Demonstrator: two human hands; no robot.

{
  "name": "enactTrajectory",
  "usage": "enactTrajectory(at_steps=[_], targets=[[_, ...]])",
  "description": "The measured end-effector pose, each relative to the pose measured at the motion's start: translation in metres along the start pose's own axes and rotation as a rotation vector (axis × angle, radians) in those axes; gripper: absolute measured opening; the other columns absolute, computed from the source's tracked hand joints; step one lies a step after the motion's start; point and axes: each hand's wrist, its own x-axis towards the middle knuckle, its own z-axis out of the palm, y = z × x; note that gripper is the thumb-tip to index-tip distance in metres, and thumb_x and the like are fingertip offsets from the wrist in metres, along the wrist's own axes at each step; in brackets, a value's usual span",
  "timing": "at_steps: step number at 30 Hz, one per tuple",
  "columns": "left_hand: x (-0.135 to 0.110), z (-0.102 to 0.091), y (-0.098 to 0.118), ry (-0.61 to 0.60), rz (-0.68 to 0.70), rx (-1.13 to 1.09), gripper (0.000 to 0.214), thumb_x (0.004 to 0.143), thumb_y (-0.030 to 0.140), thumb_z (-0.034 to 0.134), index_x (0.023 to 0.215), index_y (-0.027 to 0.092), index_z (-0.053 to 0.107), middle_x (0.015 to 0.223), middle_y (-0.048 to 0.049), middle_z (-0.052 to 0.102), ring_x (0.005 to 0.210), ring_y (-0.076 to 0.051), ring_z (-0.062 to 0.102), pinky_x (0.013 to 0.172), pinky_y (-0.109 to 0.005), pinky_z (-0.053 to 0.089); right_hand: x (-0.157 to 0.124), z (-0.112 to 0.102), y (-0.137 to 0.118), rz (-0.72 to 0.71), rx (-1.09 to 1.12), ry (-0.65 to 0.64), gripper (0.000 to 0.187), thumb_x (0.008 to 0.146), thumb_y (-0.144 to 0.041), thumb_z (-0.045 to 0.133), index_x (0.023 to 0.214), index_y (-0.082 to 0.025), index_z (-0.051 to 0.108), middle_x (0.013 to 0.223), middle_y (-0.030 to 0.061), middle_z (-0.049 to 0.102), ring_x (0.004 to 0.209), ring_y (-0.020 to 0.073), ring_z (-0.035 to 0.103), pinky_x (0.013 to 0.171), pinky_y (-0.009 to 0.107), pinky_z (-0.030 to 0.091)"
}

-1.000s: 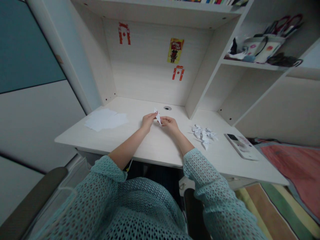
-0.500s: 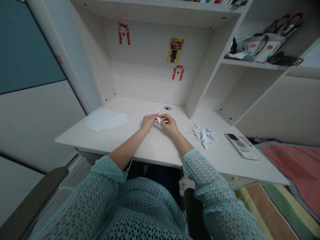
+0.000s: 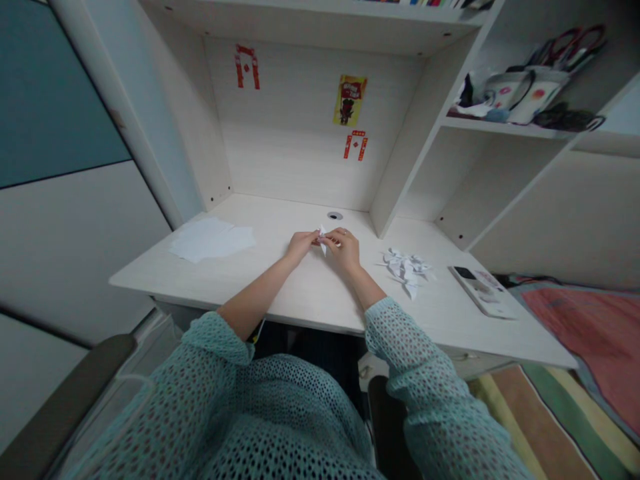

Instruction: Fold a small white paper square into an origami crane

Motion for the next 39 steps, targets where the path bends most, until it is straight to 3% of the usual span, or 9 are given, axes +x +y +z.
enactTrajectory(at_steps=[10, 17, 22, 33, 39], targets=[[0.005, -0.002, -0.011, -0.015, 0.051, 0.057, 0.039, 0.072, 0.051, 0.058, 0.065, 0.014, 0.069, 0.068, -0.0076, 0.068, 0.073, -0.02, 0.061, 0.064, -0.028, 0.041, 0.0, 0.0, 0.0, -0.001, -0.003, -0.012, 0.022, 0.081, -0.04, 0.061, 0.075, -0.021, 0.071, 0.069, 0.002, 0.062, 0.065, 0.0148, 0.053, 0.064, 0.027, 0.041], [0.005, -0.002, -0.011, 0.009, 0.129, 0.043, 0.038, 0.07, 0.051, 0.061, 0.071, 0.015, 0.071, 0.075, -0.0066, 0.069, 0.077, -0.019, 0.059, 0.066, -0.027, 0.042, 0.001, 0.006, 0.002, 0.137, 0.177, -0.027, 0.023, 0.075, -0.043, 0.065, 0.073, -0.02, 0.068, 0.071, 0.0016, 0.064, 0.063, 0.0138, 0.053, 0.062, 0.027, 0.041], [0.004, -0.003, -0.009, -0.006, 0.081, -0.063, 0.034, 0.069, 0.042, 0.063, 0.089, 0.016, 0.071, 0.089, -0.0072, 0.07, 0.082, -0.018, 0.06, 0.067, -0.026, 0.041, 0.001, 0.011, 0.006, 0.173, 0.267, -0.035, 0.021, 0.073, -0.041, 0.065, 0.076, -0.02, 0.069, 0.077, 0.0027, 0.066, 0.067, 0.0142, 0.055, 0.062, 0.027, 0.042], [0.001, -0.004, -0.006, -0.014, 0.042, -0.052, 0.035, 0.074, 0.041, 0.058, 0.096, 0.017, 0.07, 0.096, -0.0082, 0.07, 0.091, -0.02, 0.061, 0.071, -0.028, 0.04, 0.002, 0.011, 0.0, 0.258, 0.34, -0.016, 0.024, 0.076, -0.042, 0.058, 0.083, -0.02, 0.066, 0.08, 0.0029, 0.068, 0.067, 0.0145, 0.057, 0.058, 0.025, 0.041], [0.001, -0.004, -0.002, -0.031, 0.073, -0.012, 0.047, 0.076, 0.056, 0.051, 0.089, 0.015, 0.07, 0.089, -0.0092, 0.07, 0.087, -0.021, 0.062, 0.07, -0.029, 0.041, 0.005, 0.012, 0.007, 0.357, 0.392, 0.019, 0.029, 0.07, -0.045, 0.062, 0.083, -0.019, 0.063, 0.072, 0.0026, 0.066, 0.063, 0.0145, 0.058, 0.057, 0.025, 0.041]])
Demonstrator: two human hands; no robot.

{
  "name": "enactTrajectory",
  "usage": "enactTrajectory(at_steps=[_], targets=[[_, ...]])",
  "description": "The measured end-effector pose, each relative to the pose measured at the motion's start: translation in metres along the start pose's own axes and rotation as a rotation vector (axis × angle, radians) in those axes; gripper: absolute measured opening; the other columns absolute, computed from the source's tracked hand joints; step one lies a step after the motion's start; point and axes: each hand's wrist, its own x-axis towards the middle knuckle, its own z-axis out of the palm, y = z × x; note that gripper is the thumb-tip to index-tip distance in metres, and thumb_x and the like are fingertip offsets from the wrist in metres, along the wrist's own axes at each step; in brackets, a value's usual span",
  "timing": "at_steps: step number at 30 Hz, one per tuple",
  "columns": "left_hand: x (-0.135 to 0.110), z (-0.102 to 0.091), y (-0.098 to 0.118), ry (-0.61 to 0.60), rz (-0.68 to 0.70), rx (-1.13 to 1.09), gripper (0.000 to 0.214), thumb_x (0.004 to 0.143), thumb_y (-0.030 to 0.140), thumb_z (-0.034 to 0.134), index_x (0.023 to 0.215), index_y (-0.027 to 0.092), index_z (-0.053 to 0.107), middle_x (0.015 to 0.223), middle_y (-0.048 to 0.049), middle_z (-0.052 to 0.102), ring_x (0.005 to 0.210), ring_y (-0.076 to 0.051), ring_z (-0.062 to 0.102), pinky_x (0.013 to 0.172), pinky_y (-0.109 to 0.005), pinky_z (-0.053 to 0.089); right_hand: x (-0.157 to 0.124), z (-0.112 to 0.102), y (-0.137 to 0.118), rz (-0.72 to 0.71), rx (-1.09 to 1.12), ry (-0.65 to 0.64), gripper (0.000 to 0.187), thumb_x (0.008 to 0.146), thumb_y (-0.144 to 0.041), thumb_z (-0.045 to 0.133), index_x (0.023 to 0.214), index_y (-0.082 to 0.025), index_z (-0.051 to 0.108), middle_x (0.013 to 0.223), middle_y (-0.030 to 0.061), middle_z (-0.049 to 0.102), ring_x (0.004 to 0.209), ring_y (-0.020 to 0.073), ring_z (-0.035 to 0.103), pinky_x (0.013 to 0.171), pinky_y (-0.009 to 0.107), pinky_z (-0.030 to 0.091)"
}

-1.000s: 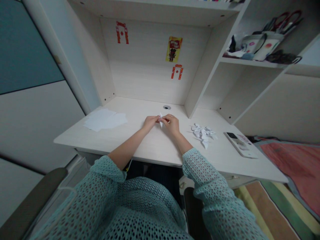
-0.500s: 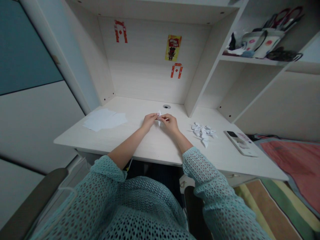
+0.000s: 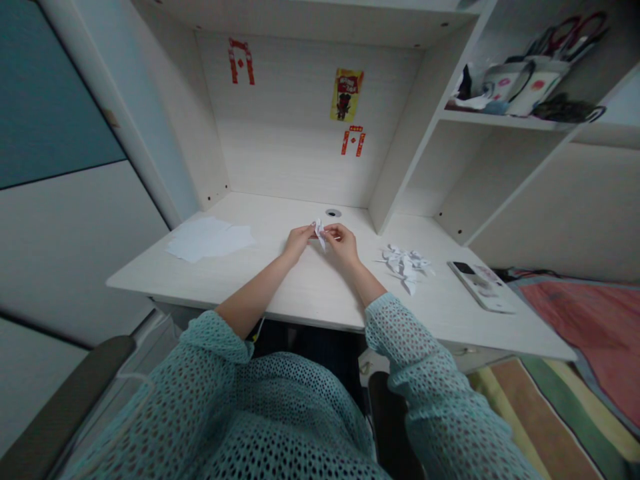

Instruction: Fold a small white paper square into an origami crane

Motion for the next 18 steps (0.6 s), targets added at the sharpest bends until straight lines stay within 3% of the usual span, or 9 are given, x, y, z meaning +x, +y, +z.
enactTrajectory(at_steps=[4, 8, 12, 18], targets=[[-0.002, 0.001, 0.003, -0.009, 0.055, 0.05, 0.05, 0.074, 0.061, 0.053, 0.081, 0.015, 0.07, 0.083, -0.0078, 0.07, 0.083, -0.021, 0.061, 0.069, -0.028, 0.041, 0.002, -0.002, 0.002, 0.012, 0.025, -0.003, 0.03, 0.068, -0.046, 0.065, 0.08, -0.018, 0.063, 0.068, 0.0022, 0.064, 0.061, 0.0142, 0.057, 0.056, 0.025, 0.041], [-0.006, 0.002, 0.007, 0.013, 0.099, 0.055, 0.036, 0.069, 0.049, 0.064, 0.077, 0.015, 0.07, 0.08, -0.0068, 0.07, 0.081, -0.02, 0.06, 0.07, -0.027, 0.042, 0.0, -0.002, 0.001, 0.009, 0.017, -0.024, 0.031, 0.069, -0.048, 0.064, 0.08, -0.019, 0.062, 0.069, 0.0026, 0.065, 0.062, 0.0141, 0.058, 0.057, 0.025, 0.042], [-0.007, 0.002, 0.008, 0.047, 0.093, 0.055, 0.03, 0.069, 0.044, 0.064, 0.071, 0.015, 0.07, 0.076, -0.0065, 0.069, 0.079, -0.02, 0.06, 0.071, -0.028, 0.042, -0.003, -0.001, -0.003, -0.02, -0.064, -0.04, 0.03, 0.071, -0.047, 0.063, 0.082, -0.019, 0.064, 0.071, 0.0026, 0.066, 0.064, 0.0139, 0.058, 0.058, 0.024, 0.043], [-0.006, 0.002, 0.007, 0.055, 0.075, 0.037, 0.033, 0.072, 0.045, 0.062, 0.077, 0.014, 0.072, 0.078, -0.0069, 0.07, 0.08, -0.02, 0.061, 0.072, -0.028, 0.042, -0.006, -0.002, -0.011, -0.055, -0.113, -0.032, 0.03, 0.074, -0.047, 0.061, 0.084, -0.019, 0.067, 0.075, 0.0034, 0.067, 0.065, 0.0138, 0.058, 0.059, 0.024, 0.042]])
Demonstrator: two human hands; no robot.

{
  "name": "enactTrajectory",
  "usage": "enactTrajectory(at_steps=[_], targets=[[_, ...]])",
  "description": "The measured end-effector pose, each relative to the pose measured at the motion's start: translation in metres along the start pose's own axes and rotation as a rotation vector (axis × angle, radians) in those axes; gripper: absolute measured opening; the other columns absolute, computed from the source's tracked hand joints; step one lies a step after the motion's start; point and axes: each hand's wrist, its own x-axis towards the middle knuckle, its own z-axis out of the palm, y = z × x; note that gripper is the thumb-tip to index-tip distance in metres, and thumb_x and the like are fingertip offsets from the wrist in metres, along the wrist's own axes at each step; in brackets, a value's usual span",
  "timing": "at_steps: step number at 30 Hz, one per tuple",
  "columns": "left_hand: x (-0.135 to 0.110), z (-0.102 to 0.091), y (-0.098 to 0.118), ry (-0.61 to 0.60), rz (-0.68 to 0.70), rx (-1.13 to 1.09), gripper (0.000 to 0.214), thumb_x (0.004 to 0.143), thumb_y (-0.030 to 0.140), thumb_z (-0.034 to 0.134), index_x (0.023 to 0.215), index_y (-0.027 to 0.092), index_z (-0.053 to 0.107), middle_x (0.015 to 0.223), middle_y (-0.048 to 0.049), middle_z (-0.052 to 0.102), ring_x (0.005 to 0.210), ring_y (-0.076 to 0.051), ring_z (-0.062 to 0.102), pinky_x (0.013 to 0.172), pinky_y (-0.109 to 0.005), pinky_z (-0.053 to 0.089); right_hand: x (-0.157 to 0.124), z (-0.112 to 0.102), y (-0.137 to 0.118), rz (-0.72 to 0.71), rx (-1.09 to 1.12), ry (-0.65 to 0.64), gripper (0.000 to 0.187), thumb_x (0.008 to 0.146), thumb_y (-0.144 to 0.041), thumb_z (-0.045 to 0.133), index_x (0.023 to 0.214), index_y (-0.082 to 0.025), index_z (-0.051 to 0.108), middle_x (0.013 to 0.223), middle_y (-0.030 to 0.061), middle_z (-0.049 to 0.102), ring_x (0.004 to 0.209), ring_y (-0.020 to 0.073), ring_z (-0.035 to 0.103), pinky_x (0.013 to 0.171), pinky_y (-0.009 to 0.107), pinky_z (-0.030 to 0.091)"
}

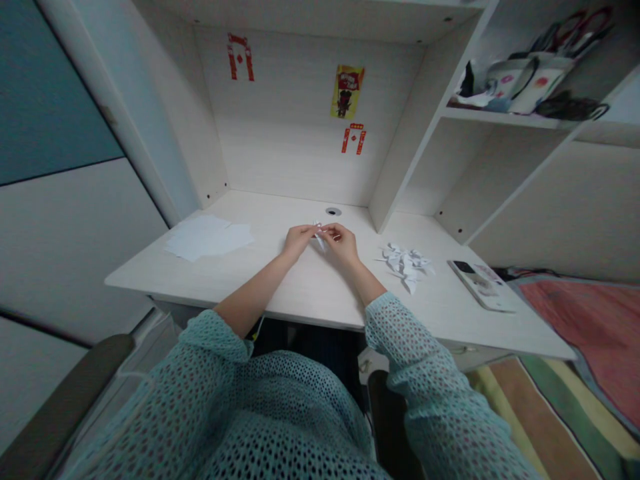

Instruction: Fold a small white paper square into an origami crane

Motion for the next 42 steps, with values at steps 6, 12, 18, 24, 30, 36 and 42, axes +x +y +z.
enactTrajectory(at_steps=[6, 12, 18, 24, 30, 36, 42], targets=[[-0.002, 0.0, 0.002, 0.013, -0.014, -0.007, 0.035, 0.072, 0.047, 0.061, 0.077, 0.014, 0.072, 0.08, -0.0069, 0.07, 0.081, -0.02, 0.06, 0.072, -0.028, 0.041, -0.002, -0.003, -0.003, -0.042, -0.047, -0.002, 0.027, 0.075, -0.043, 0.061, 0.086, -0.02, 0.07, 0.078, 0.0028, 0.069, 0.065, 0.0139, 0.058, 0.06, 0.025, 0.042], [0.001, -0.002, -0.001, 0.035, -0.019, 0.037, 0.032, 0.071, 0.047, 0.061, 0.071, 0.016, 0.069, 0.073, -0.0046, 0.068, 0.079, -0.02, 0.059, 0.071, -0.028, 0.041, -0.001, -0.003, 0.001, -0.107, -0.151, -0.013, 0.024, 0.078, -0.042, 0.058, 0.087, -0.024, 0.072, 0.078, 0.0021, 0.07, 0.065, 0.0149, 0.057, 0.063, 0.027, 0.043], [0.003, -0.003, -0.003, 0.04, 0.017, 0.072, 0.031, 0.071, 0.046, 0.06, 0.068, 0.016, 0.067, 0.068, -0.0028, 0.065, 0.076, -0.018, 0.058, 0.069, -0.026, 0.041, -0.001, -0.003, 0.0, -0.124, -0.212, -0.01, 0.021, 0.079, -0.042, 0.059, 0.086, -0.025, 0.07, 0.074, 0.0013, 0.068, 0.063, 0.015, 0.057, 0.063, 0.027, 0.043], [0.002, -0.003, -0.002, 0.048, 0.042, 0.073, 0.033, 0.071, 0.048, 0.061, 0.063, 0.016, 0.065, 0.067, -0.0021, 0.062, 0.073, -0.017, 0.057, 0.07, -0.027, 0.04, -0.003, 0.0, -0.003, -0.086, -0.195, -0.008, 0.024, 0.079, -0.044, 0.058, 0.09, -0.025, 0.065, 0.072, 0.0001, 0.068, 0.063, 0.0149, 0.058, 0.062, 0.027, 0.043], [0.003, -0.003, -0.004, 0.066, 0.033, 0.08, 0.034, 0.071, 0.049, 0.059, 0.064, 0.017, 0.063, 0.064, -0.0014, 0.06, 0.071, -0.016, 0.054, 0.066, -0.025, 0.039, -0.004, 0.001, -0.001, -0.043, -0.152, 0.016, 0.029, 0.076, -0.049, 0.059, 0.09, -0.024, 0.062, 0.07, -0.0003, 0.068, 0.06, 0.0143, 0.058, 0.06, 0.026, 0.042], [0.005, -0.002, -0.004, 0.034, 0.037, -0.065, 0.033, 0.074, 0.047, 0.058, 0.08, 0.016, 0.067, 0.086, -0.0047, 0.067, 0.085, -0.018, 0.056, 0.073, -0.027, 0.04, 0.001, 0.004, 0.008, 0.044, -0.013, -0.018, 0.034, 0.073, -0.052, 0.061, 0.084, -0.02, 0.067, 0.067, 0.0021, 0.067, 0.061, 0.015, 0.061, 0.057, 0.025, 0.043], [0.009, -0.001, -0.01, -0.039, -0.018, -0.151, 0.035, 0.077, 0.046, 0.054, 0.09, 0.016, 0.067, 0.101, -0.0072, 0.067, 0.098, -0.018, 0.056, 0.084, -0.028, 0.038, 0.0, 0.004, 0.003, 0.029, 0.103, -0.03, 0.034, 0.071, -0.05, 0.064, 0.085, -0.02, 0.068, 0.077, 0.0048, 0.07, 0.069, 0.0174, 0.065, 0.062, 0.027, 0.047]])
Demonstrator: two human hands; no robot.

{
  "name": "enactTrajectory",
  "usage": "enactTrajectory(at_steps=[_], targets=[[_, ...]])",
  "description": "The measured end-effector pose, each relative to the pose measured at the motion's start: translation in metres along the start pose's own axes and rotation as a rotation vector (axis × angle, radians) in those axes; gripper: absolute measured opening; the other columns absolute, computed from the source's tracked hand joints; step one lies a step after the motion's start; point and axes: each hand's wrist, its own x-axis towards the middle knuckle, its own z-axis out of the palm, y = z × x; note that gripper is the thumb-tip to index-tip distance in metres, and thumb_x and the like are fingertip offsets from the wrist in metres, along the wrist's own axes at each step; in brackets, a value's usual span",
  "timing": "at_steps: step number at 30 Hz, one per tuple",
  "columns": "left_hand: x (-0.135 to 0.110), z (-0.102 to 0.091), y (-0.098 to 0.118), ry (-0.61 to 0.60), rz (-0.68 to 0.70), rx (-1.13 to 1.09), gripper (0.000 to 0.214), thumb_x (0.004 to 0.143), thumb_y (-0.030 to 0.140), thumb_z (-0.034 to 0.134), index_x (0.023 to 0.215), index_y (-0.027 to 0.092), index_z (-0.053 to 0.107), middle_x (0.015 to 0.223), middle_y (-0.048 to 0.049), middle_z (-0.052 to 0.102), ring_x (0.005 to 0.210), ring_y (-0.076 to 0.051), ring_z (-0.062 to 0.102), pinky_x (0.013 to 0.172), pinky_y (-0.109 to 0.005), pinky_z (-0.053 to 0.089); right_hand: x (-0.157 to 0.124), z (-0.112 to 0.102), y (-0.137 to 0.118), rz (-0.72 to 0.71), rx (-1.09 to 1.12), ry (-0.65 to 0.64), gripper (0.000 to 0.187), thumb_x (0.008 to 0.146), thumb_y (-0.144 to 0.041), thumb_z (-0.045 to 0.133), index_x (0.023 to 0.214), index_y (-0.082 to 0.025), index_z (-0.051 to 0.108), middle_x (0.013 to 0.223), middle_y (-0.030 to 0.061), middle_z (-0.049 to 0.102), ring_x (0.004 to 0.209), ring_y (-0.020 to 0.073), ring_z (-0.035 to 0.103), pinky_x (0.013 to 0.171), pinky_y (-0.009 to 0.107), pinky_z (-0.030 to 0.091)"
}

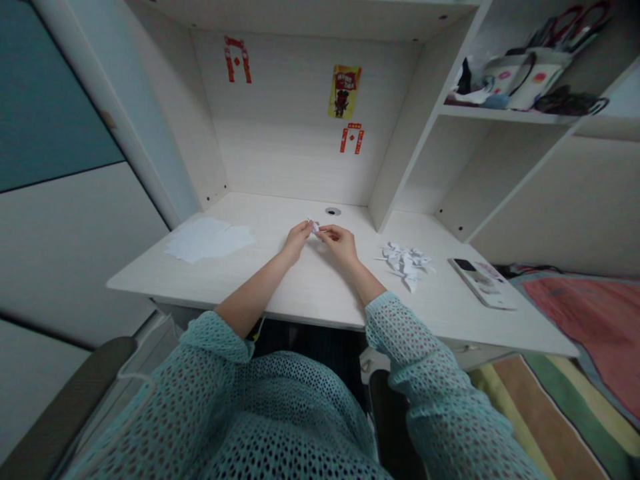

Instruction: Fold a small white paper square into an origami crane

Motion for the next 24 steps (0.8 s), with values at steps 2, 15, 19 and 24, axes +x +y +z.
enactTrajectory(at_steps=[2, 15, 19, 24], targets=[[0.0003, 0.0005, -0.0024, -0.012, -0.034, -0.026, 0.038, 0.078, 0.047, 0.053, 0.096, 0.016, 0.066, 0.108, -0.0084, 0.066, 0.103, -0.019, 0.056, 0.086, -0.029, 0.037, -0.0017, 0.0007, -0.0026, -0.023, 0.001, -0.017, 0.034, 0.071, -0.05, 0.064, 0.087, -0.02, 0.068, 0.08, 0.0049, 0.071, 0.072, 0.0179, 0.066, 0.064, 0.027, 0.048], [-0.0013, 0.0009, -0.0041, 0.032, -0.042, -0.032, 0.035, 0.074, 0.04, 0.061, 0.101, 0.018, 0.065, 0.102, -0.0071, 0.067, 0.091, -0.017, 0.059, 0.078, -0.027, 0.04, -0.0008, -0.0015, -0.0012, -0.065, -0.079, -0.009, 0.035, 0.069, -0.048, 0.066, 0.091, -0.02, 0.065, 0.077, 0.0031, 0.067, 0.067, 0.0142, 0.06, 0.059, 0.025, 0.044], [-0.0008, -0.0021, -0.0058, 0.061, -0.035, -0.091, 0.031, 0.068, 0.039, 0.067, 0.091, 0.016, 0.066, 0.088, -0.0054, 0.068, 0.081, -0.015, 0.06, 0.074, -0.026, 0.041, -0.0027, -0.0022, -0.0001, -0.147, -0.205, 0.001, 0.034, 0.073, -0.044, 0.064, 0.099, -0.022, 0.067, 0.076, 0.002, 0.064, 0.064, 0.0134, 0.056, 0.059, 0.026, 0.044], [-0.0013, -0.0013, -0.0036, 0.043, -0.082, -0.141, 0.036, 0.068, 0.049, 0.067, 0.079, 0.015, 0.067, 0.075, -0.0053, 0.066, 0.077, -0.015, 0.06, 0.073, -0.026, 0.043, -0.0045, -0.0038, -0.0012, -0.242, -0.336, -0.04, 0.027, 0.083, -0.038, 0.056, 0.102, -0.024, 0.069, 0.078, 0.0032, 0.064, 0.064, 0.0133, 0.053, 0.062, 0.027, 0.043]])
